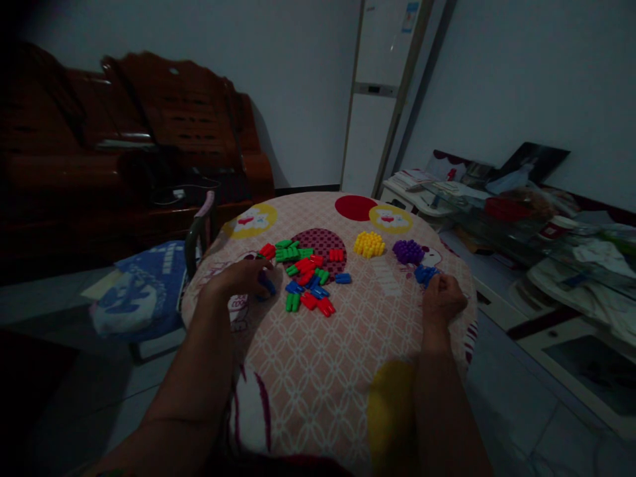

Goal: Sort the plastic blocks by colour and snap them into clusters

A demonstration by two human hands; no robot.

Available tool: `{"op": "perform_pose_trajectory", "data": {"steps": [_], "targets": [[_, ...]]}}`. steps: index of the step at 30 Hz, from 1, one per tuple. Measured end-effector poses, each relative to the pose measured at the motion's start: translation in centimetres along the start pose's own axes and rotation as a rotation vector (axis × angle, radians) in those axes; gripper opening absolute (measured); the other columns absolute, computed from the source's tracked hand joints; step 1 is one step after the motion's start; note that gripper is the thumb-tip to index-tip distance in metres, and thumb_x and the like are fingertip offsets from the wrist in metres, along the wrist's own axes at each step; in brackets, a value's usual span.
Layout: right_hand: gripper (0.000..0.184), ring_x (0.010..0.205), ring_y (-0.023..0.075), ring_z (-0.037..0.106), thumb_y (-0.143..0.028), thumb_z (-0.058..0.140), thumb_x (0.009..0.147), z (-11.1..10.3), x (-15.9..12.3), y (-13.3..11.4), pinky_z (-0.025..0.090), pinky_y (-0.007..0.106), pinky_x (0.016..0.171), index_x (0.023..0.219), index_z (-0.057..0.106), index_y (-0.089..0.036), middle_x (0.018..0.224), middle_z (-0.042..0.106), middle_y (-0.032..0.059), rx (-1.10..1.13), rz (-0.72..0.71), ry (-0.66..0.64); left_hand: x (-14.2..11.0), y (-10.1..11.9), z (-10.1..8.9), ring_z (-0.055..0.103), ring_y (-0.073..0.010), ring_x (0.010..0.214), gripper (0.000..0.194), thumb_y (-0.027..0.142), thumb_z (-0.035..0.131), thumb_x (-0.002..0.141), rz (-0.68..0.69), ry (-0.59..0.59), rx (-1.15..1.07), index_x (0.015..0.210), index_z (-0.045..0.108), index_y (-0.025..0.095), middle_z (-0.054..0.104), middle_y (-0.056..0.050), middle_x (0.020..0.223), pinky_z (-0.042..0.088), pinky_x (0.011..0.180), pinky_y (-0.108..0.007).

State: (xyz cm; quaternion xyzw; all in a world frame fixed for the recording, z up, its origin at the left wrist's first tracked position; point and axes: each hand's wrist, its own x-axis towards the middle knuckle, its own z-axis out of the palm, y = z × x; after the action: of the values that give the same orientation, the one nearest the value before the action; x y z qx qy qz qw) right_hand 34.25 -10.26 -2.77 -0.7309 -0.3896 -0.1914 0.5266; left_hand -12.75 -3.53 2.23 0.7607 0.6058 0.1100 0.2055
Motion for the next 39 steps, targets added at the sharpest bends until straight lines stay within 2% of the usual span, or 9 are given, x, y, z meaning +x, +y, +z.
{"op": "perform_pose_trajectory", "data": {"steps": [5, 10, 13, 18, 23, 27, 31, 35, 39], "targets": [[0.021, 0.068, 0.0217, 0.058, -0.034, 0.051, 0.078, 0.3, -0.3, -0.9, 0.044, 0.033, 0.067, 0.075, 0.066, -0.02, 0.068, 0.066, 0.0063, -0.009, 0.0, -0.03, 1.1, 2.6, 1.4, 0.067, -0.0332, 0.1, 0.058, 0.012, 0.081, 0.049, 0.136, -0.007, -0.109, 0.107, 0.073, 0.02, 0.073, -0.01, 0.103, 0.05, 0.086, -0.034], [0.028, 0.068, 0.0206, 0.058, -0.039, 0.048, 0.086, 1.4, -2.0, -3.9, 0.043, 0.031, 0.068, 0.077, 0.065, -0.019, 0.072, 0.067, 0.008, 0.042, -0.214, -0.209, 1.9, 5.4, 2.4, 0.056, -0.0357, 0.125, 0.07, 0.018, 0.081, 0.059, 0.196, 0.3, -0.28, 0.128, 0.065, 0.018, 0.065, -0.014, 0.131, 0.042, 0.108, -0.045], [0.031, 0.071, 0.0207, 0.06, -0.039, 0.046, 0.092, 2.1, -3.7, -6.1, 0.044, 0.032, 0.071, 0.081, 0.066, -0.019, 0.075, 0.068, 0.0092, 0.114, -0.393, -0.329, 2.0, 7.2, 2.9, 0.058, -0.0332, 0.122, 0.055, 0.026, 0.077, 0.069, 0.205, 0.37, -0.437, 0.123, 0.069, 0.018, 0.067, -0.013, 0.129, 0.044, 0.106, -0.045], [0.035, 0.075, 0.0231, 0.062, -0.048, 0.052, 0.097, 2.7, -6.3, -9.1, 0.049, 0.035, 0.071, 0.101, 0.069, -0.018, 0.08, 0.069, 0.01, 0.267, -0.682, -0.424, 1.9, 10.6, 5.6, 0.066, -0.0262, 0.102, 0.039, 0.037, 0.066, 0.08, 0.312, 0.109, -0.869, 0.112, 0.073, 0.015, 0.073, -0.01, 0.109, 0.053, 0.089, -0.037], [0.043, 0.082, 0.026, 0.063, -0.052, 0.051, 0.098, 3.1, -7.8, -10.3, 0.053, 0.039, 0.074, 0.118, 0.065, -0.017, 0.09, 0.069, 0.0132, 0.315, -0.886, -0.498, 2.1, 13.0, 8.5, 0.067, -0.0198, 0.092, 0.038, 0.032, 0.062, 0.079, 0.255, -0.087, -1.135, 0.112, 0.072, 0.015, 0.073, -0.009, 0.102, 0.054, 0.082, -0.031], [0.036, 0.081, 0.0253, 0.063, -0.047, 0.046, 0.101, 3.1, -8.2, -10.5, 0.053, 0.039, 0.075, 0.108, 0.066, -0.018, 0.085, 0.067, 0.0118, 0.306, -0.907, -0.576, 2.3, 13.6, 9.4, 0.066, -0.0182, 0.09, 0.041, 0.028, 0.059, 0.079, 0.174, -0.14, -1.219, 0.116, 0.07, 0.015, 0.072, -0.009, 0.104, 0.054, 0.078, -0.029], [0.029, 0.085, 0.025, 0.064, -0.037, 0.046, 0.102, 2.7, -8.2, -11.0, 0.054, 0.04, 0.079, 0.109, 0.066, -0.018, 0.089, 0.067, 0.0119, 0.366, -0.875, -0.564, 2.3, 13.7, 9.8, 0.066, -0.0201, 0.099, 0.044, 0.03, 0.06, 0.079, 0.172, -0.156, -1.283, 0.119, 0.068, 0.015, 0.071, -0.01, 0.111, 0.055, 0.084, -0.031], [0.022, 0.088, 0.0233, 0.065, -0.029, 0.049, 0.098, 2.5, -8.1, -11.5, 0.055, 0.038, 0.081, 0.109, 0.067, -0.021, 0.093, 0.069, 0.0096, 0.477, -0.737, -0.526, 2.5, 13.5, 10.3, 0.065, -0.0222, 0.108, 0.048, 0.032, 0.064, 0.076, 0.235, -0.154, -1.283, 0.121, 0.066, 0.015, 0.07, -0.01, 0.116, 0.053, 0.093, -0.035], [0.018, 0.081, 0.0194, 0.065, -0.025, 0.054, 0.094, 2.7, -7.5, -11.4, 0.054, 0.032, 0.075, 0.101, 0.07, -0.021, 0.091, 0.07, 0.0064, 0.547, -0.565, -0.572, 2.9, 13.4, 11.0, 0.063, -0.026, 0.115, 0.052, 0.033, 0.071, 0.072, 0.318, -0.128, -1.218, 0.12, 0.066, 0.015, 0.069, -0.012, 0.122, 0.052, 0.097, -0.039]]}}
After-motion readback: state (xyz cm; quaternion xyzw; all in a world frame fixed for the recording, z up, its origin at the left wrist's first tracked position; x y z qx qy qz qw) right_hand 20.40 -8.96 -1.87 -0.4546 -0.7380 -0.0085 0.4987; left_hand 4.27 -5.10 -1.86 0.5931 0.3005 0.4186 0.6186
